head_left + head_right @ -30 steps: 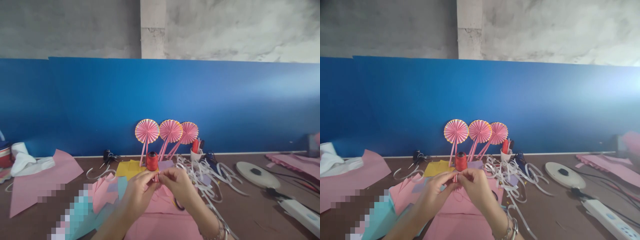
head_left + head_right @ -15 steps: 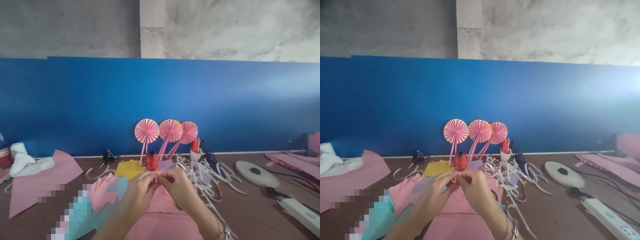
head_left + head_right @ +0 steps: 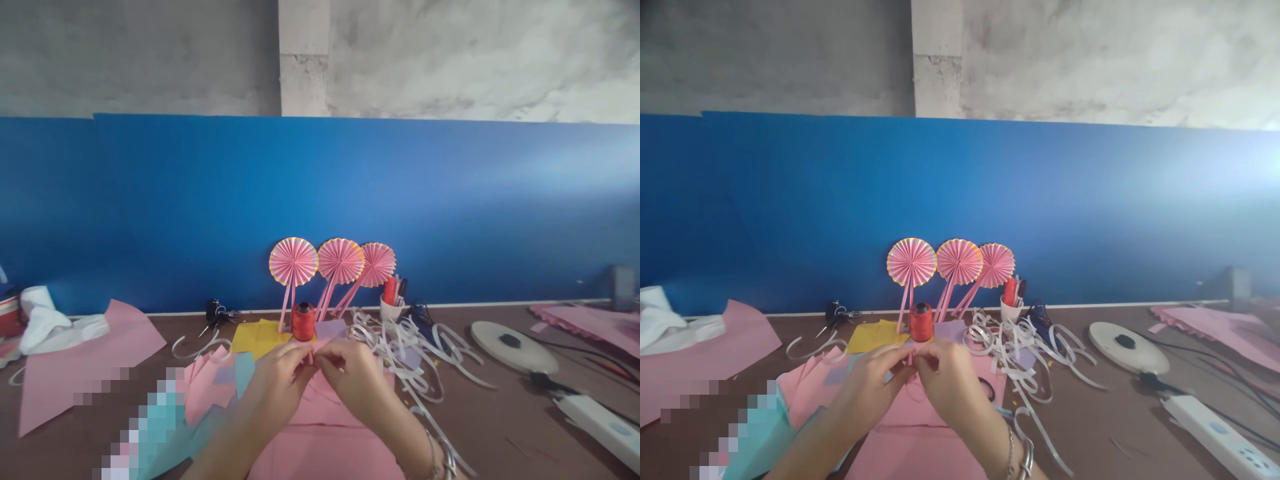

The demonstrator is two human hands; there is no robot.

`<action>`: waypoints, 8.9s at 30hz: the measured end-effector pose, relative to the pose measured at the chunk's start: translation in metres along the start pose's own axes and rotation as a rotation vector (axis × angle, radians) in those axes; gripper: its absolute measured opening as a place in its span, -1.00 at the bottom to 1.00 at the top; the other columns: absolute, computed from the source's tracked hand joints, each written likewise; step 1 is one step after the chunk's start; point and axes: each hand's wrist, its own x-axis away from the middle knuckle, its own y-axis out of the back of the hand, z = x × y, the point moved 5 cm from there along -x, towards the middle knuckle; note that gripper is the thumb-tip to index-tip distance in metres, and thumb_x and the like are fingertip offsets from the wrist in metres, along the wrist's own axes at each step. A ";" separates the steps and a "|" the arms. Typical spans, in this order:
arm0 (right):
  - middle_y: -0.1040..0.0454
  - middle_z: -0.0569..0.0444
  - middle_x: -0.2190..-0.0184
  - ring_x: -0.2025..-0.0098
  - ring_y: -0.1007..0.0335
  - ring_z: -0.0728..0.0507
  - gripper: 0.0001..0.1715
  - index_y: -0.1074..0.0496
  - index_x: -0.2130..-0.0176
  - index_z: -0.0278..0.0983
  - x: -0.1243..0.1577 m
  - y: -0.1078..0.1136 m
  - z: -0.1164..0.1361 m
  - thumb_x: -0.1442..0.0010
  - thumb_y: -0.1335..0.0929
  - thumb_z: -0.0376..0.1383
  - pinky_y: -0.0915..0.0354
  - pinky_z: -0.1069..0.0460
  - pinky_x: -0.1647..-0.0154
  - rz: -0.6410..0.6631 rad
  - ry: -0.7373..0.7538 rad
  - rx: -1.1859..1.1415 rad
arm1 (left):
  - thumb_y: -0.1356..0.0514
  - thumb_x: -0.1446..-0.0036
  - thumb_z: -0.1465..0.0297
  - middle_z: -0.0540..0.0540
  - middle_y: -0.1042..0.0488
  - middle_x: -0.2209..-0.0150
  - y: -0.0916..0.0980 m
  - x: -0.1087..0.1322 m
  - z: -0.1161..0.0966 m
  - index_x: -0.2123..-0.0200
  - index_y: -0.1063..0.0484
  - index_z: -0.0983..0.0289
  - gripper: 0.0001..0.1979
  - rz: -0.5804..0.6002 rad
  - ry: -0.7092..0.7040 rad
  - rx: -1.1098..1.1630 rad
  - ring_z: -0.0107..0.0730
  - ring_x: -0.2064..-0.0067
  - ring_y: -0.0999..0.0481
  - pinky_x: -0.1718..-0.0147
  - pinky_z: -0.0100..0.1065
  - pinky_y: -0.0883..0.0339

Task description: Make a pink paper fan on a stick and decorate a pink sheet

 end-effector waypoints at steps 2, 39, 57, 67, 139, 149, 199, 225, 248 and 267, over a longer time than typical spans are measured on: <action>-0.41 0.09 0.58 0.51 -0.25 -0.05 -0.78 -0.46 0.51 -0.28 0.001 0.000 0.001 -0.04 -0.25 -0.41 -0.07 0.09 0.49 -0.001 0.016 0.050 | -0.15 -0.09 0.43 0.02 -0.46 0.45 0.000 0.000 -0.001 0.43 -0.43 0.21 -0.91 0.014 0.013 -0.023 -0.33 0.40 -0.43 0.41 -0.40 -0.19; -0.49 0.01 0.50 0.48 -0.38 -0.05 -0.68 -0.42 0.47 -0.33 -0.022 0.052 -0.086 -0.08 -0.24 -0.15 -0.19 0.10 0.47 -0.136 -0.424 -0.223 | -0.06 -0.23 0.43 0.09 -0.54 0.35 -0.001 -0.004 0.046 0.15 -0.45 0.27 -0.80 -0.506 0.628 1.614 -0.25 0.17 -0.56 0.11 -0.19 -0.42; -0.55 -0.15 0.33 0.24 -0.44 -0.17 -0.65 -0.53 0.36 -0.32 -0.019 0.068 -0.121 -0.11 -0.18 -0.44 -0.11 0.06 0.36 0.008 -0.469 0.632 | -0.06 -0.23 0.43 0.05 -0.46 0.38 -0.015 -0.005 0.046 0.11 -0.45 0.27 -0.78 -0.299 0.646 1.655 -0.46 0.42 -0.48 0.31 -0.30 -0.47; -0.55 -0.08 0.32 0.23 -0.44 -0.13 -0.65 -0.51 0.30 -0.31 -0.023 0.042 -0.100 -0.19 -0.16 -0.39 -0.14 0.08 0.29 0.074 -0.334 0.626 | -0.08 -0.20 0.44 0.07 -0.41 0.40 -0.012 -0.005 0.046 0.15 -0.46 0.30 -0.79 -0.290 0.679 1.666 -0.50 0.48 -0.40 0.49 -0.43 -0.38; -0.46 0.05 0.44 0.40 -0.32 -0.11 -0.77 -0.44 0.36 -0.26 0.001 -0.021 -0.007 -0.12 -0.23 -0.47 -0.07 0.03 0.40 -0.252 0.230 0.339 | -0.25 0.13 0.32 -0.15 -0.13 0.63 -0.024 0.003 0.047 0.52 -0.28 0.24 -0.81 -0.338 0.677 1.003 -0.56 0.57 -0.12 0.57 -0.46 -0.02; -0.38 0.11 0.55 0.48 -0.25 -0.03 -0.84 -0.40 0.50 -0.29 -0.009 -0.023 -0.024 -0.07 -0.32 -0.28 -0.13 0.08 0.45 -0.144 -0.084 -0.329 | -0.32 0.09 0.21 -0.11 -0.16 0.61 -0.028 -0.001 0.041 0.48 -0.40 0.29 -0.73 -0.225 0.573 1.105 -0.55 0.55 -0.14 0.53 -0.47 -0.04; -0.22 0.19 0.62 0.53 -0.03 0.02 -0.64 -0.35 0.58 -0.30 0.008 -0.052 -0.009 0.14 -0.46 -0.09 -0.03 0.09 0.47 -0.001 -0.458 -0.950 | -0.14 -0.11 0.18 0.12 -0.42 0.11 -0.020 0.002 0.023 0.47 -0.43 0.24 -0.73 -0.217 0.417 1.203 -0.21 0.08 -0.35 0.23 -0.35 -0.24; 0.00 0.24 0.67 0.57 0.14 0.05 -0.47 -0.21 0.65 -0.27 0.002 -0.045 -0.026 0.01 -0.36 0.06 0.17 0.07 0.56 0.162 -0.360 -0.546 | -0.11 -0.10 0.13 -0.01 -0.21 0.48 -0.012 -0.006 0.028 0.52 -0.28 0.23 -0.68 -0.145 0.385 1.110 -0.43 0.47 -0.17 0.49 -0.43 -0.08; -0.08 0.22 0.66 0.56 0.07 0.05 -0.56 -0.21 0.62 -0.29 0.004 -0.052 -0.028 -0.01 -0.35 -0.03 0.11 0.10 0.56 0.189 -0.382 -0.466 | -0.12 -0.15 0.20 -0.05 -0.14 0.53 -0.023 -0.005 0.019 0.54 -0.18 0.25 -0.67 -0.139 0.366 1.450 -0.47 0.46 -0.16 0.44 -0.44 -0.08; -0.34 0.14 0.53 0.44 -0.25 -0.03 -0.79 -0.35 0.50 -0.30 0.000 -0.043 -0.024 0.00 -0.35 -0.20 -0.15 0.07 0.40 0.183 -0.250 -0.225 | -0.13 -0.18 0.27 -0.04 -0.29 0.50 -0.024 -0.007 0.029 0.45 -0.32 0.26 -0.79 -0.228 0.504 1.760 -0.48 0.41 -0.36 0.34 -0.41 -0.28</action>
